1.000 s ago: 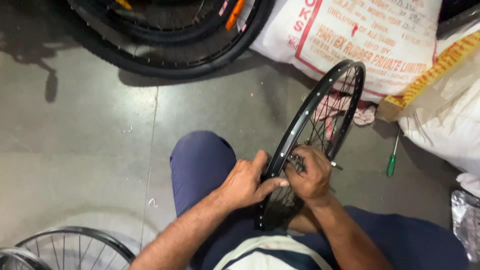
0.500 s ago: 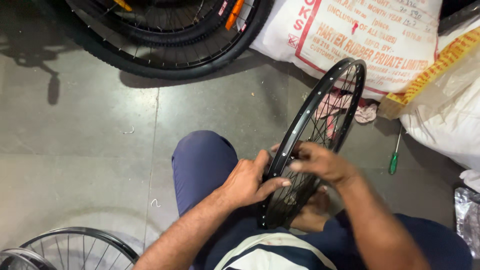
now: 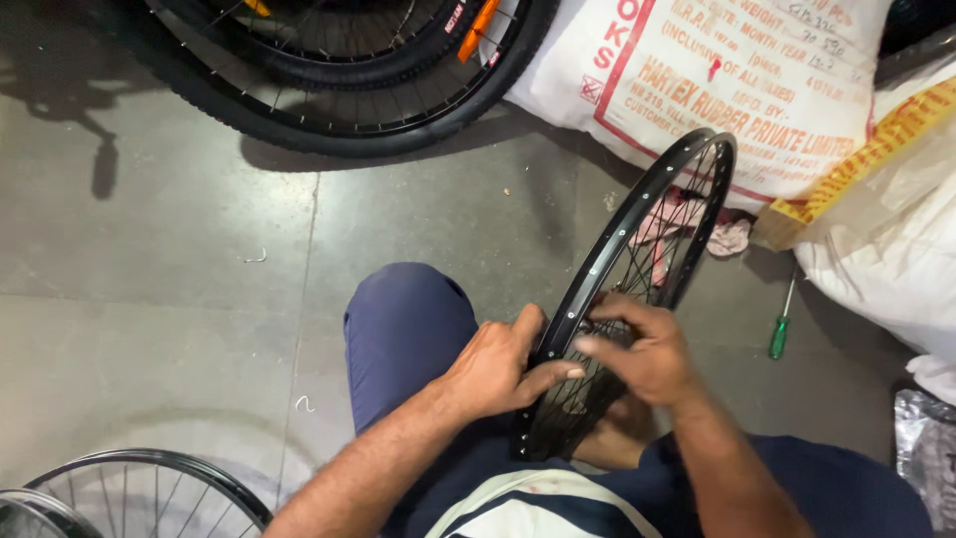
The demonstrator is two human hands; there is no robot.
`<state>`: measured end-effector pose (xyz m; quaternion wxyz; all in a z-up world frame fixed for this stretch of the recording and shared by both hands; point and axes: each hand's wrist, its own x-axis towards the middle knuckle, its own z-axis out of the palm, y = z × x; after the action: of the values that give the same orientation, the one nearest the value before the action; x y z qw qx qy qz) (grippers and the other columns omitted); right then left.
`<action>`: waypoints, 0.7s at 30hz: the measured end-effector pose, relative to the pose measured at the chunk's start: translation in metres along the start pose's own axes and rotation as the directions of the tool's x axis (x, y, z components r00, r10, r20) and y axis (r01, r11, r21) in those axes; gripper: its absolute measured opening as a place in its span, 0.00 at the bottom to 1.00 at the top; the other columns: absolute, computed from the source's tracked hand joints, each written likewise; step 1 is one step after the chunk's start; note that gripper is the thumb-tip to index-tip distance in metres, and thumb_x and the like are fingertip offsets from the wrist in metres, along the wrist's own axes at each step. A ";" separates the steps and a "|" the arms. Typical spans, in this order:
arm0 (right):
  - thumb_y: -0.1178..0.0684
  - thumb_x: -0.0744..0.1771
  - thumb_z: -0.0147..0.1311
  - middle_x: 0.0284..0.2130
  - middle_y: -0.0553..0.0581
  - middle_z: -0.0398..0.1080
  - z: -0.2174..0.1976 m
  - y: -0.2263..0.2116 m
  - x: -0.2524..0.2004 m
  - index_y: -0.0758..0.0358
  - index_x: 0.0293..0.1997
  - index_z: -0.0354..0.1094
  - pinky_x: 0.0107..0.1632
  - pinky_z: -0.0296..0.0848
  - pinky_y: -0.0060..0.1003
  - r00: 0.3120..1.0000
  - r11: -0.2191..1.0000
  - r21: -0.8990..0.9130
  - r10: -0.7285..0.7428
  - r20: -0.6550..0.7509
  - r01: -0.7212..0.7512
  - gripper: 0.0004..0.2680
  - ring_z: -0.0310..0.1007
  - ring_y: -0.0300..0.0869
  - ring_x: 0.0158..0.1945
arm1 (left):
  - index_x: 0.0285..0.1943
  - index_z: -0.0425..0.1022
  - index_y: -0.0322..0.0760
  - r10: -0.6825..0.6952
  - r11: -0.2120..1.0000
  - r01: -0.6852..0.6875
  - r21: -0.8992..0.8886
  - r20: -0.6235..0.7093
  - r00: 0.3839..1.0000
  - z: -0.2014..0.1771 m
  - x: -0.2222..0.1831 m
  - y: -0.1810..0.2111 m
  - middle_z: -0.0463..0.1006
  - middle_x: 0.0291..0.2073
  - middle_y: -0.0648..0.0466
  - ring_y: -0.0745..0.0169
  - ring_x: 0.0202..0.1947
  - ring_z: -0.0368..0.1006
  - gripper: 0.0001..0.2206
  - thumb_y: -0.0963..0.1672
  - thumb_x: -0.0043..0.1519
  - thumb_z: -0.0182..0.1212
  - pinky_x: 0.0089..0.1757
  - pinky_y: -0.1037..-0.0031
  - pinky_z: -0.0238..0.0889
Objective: The person threads spokes through a bicycle wheel rim and hub by hand, turning the rim to reach different sections.
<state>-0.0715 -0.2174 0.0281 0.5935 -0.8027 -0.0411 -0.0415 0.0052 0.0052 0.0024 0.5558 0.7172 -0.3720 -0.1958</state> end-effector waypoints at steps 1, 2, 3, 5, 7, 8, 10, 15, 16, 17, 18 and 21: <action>0.57 0.64 0.65 0.45 0.62 0.76 -0.013 0.004 0.001 0.68 0.44 0.73 0.49 0.76 0.40 1.000 1.000 -0.007 0.000 0.003 0.000 0.09 0.77 0.44 0.46 | 0.41 0.62 0.31 0.004 1.000 -0.004 -0.005 -0.004 1.000 0.001 0.002 0.000 0.74 0.16 0.43 0.38 0.20 0.76 0.25 0.54 0.60 0.69 0.24 0.58 0.67; 0.57 0.63 0.67 0.41 0.60 0.78 -0.022 0.009 0.004 0.68 0.42 0.75 0.47 0.76 0.39 0.996 0.995 -0.033 0.092 0.008 -0.092 0.09 0.78 0.43 0.43 | 0.41 0.61 0.31 -0.009 1.000 0.009 0.007 0.022 1.000 0.002 0.001 -0.001 0.73 0.15 0.42 0.38 0.19 0.76 0.25 0.54 0.60 0.69 0.24 0.58 0.67; 0.56 0.63 0.69 0.37 0.58 0.80 -0.027 0.013 0.005 0.68 0.41 0.77 0.45 0.77 0.37 0.983 0.981 -0.059 0.184 0.013 -0.183 0.08 0.78 0.41 0.41 | 0.42 0.61 0.30 -0.022 1.000 0.021 0.018 0.048 0.999 0.003 0.001 -0.001 0.73 0.15 0.41 0.37 0.19 0.76 0.25 0.54 0.60 0.68 0.24 0.57 0.67; 0.55 0.62 0.66 0.41 0.56 0.79 -0.038 0.017 0.026 0.66 0.47 0.75 0.49 0.76 0.36 0.920 0.926 0.109 0.333 0.208 -0.360 0.11 0.78 0.41 0.45 | 0.42 0.61 0.30 0.001 1.000 -0.002 0.022 0.034 0.999 0.003 0.002 -0.002 0.73 0.15 0.41 0.37 0.19 0.76 0.25 0.54 0.60 0.68 0.24 0.57 0.67; 0.53 0.62 0.63 0.46 0.54 0.79 -0.033 0.013 0.027 0.64 0.52 0.73 0.53 0.75 0.35 0.803 0.798 0.235 0.441 0.400 -0.555 0.15 0.78 0.40 0.50 | 0.42 0.61 0.30 0.022 1.000 -0.023 0.019 0.041 0.999 0.004 -0.001 -0.002 0.73 0.16 0.41 0.36 0.20 0.76 0.25 0.54 0.61 0.67 0.25 0.56 0.67; 0.54 0.61 0.65 0.42 0.57 0.79 -0.029 0.010 0.025 0.66 0.50 0.73 0.49 0.76 0.38 0.908 0.945 -0.007 0.316 0.275 -0.326 0.14 0.80 0.44 0.45 | 0.41 0.61 0.30 0.005 0.999 -0.006 0.031 0.031 1.000 0.003 -0.001 -0.002 0.73 0.16 0.40 0.35 0.20 0.76 0.25 0.54 0.61 0.68 0.24 0.56 0.67; 0.56 0.60 0.67 0.38 0.61 0.80 -0.007 0.008 0.015 0.69 0.47 0.74 0.46 0.78 0.40 0.970 0.956 -0.280 0.143 0.195 -0.085 0.14 0.82 0.48 0.41 | 0.40 0.61 0.30 -0.016 0.999 0.015 0.040 0.014 1.000 0.003 0.000 -0.003 0.73 0.16 0.40 0.34 0.20 0.75 0.26 0.55 0.61 0.68 0.24 0.55 0.67; 0.58 0.57 0.65 0.32 0.65 0.76 0.013 -0.002 0.009 0.68 0.41 0.73 0.40 0.74 0.45 0.991 0.749 -0.660 -0.048 -0.128 -0.049 0.12 0.77 0.56 0.34 | 0.41 0.61 0.30 0.016 0.996 -0.018 0.092 0.021 1.000 0.001 0.002 0.001 0.73 0.16 0.39 0.32 0.21 0.74 0.25 0.55 0.61 0.67 0.25 0.53 0.67; 0.58 0.57 0.65 0.32 0.65 0.76 0.008 -0.002 0.013 0.68 0.41 0.73 0.40 0.74 0.45 0.989 0.751 -0.657 -0.035 -0.141 -0.068 0.12 0.77 0.56 0.34 | 0.41 0.61 0.30 0.012 0.996 -0.015 0.087 0.038 0.999 0.003 -0.001 0.001 0.73 0.16 0.39 0.32 0.21 0.74 0.25 0.55 0.61 0.67 0.25 0.53 0.67; 0.58 0.59 0.62 0.33 0.63 0.78 -0.002 0.002 0.025 0.66 0.45 0.74 0.40 0.75 0.44 0.989 0.843 -0.531 0.137 0.063 -0.083 0.12 0.80 0.53 0.36 | 0.43 0.61 0.30 0.019 0.994 -0.022 0.103 0.029 0.999 0.004 -0.003 0.001 0.73 0.16 0.39 0.32 0.21 0.74 0.25 0.55 0.61 0.67 0.25 0.53 0.67; 0.58 0.62 0.59 0.35 0.61 0.79 -0.009 0.005 0.035 0.64 0.49 0.76 0.41 0.77 0.43 0.926 0.909 -0.400 0.248 0.286 -0.120 0.12 0.82 0.51 0.37 | 0.44 0.62 0.29 0.041 0.991 -0.041 0.129 0.010 0.999 0.003 0.001 0.000 0.73 0.16 0.40 0.33 0.20 0.74 0.26 0.54 0.61 0.67 0.25 0.53 0.67; 0.56 0.61 0.59 0.31 0.63 0.78 0.023 0.018 0.016 0.64 0.45 0.78 0.40 0.72 0.49 0.985 0.567 -0.813 -0.169 0.045 0.134 0.11 0.78 0.56 0.33 | 0.46 0.63 0.29 0.072 0.992 -0.071 0.103 -0.013 0.997 0.002 -0.001 -0.002 0.75 0.18 0.41 0.34 0.21 0.75 0.25 0.54 0.61 0.67 0.25 0.54 0.68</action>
<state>-0.0529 -0.2006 0.0057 0.1552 -0.9775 -0.0749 -0.1216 0.0040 0.0055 -0.0003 0.5279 0.7326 -0.4024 -0.1504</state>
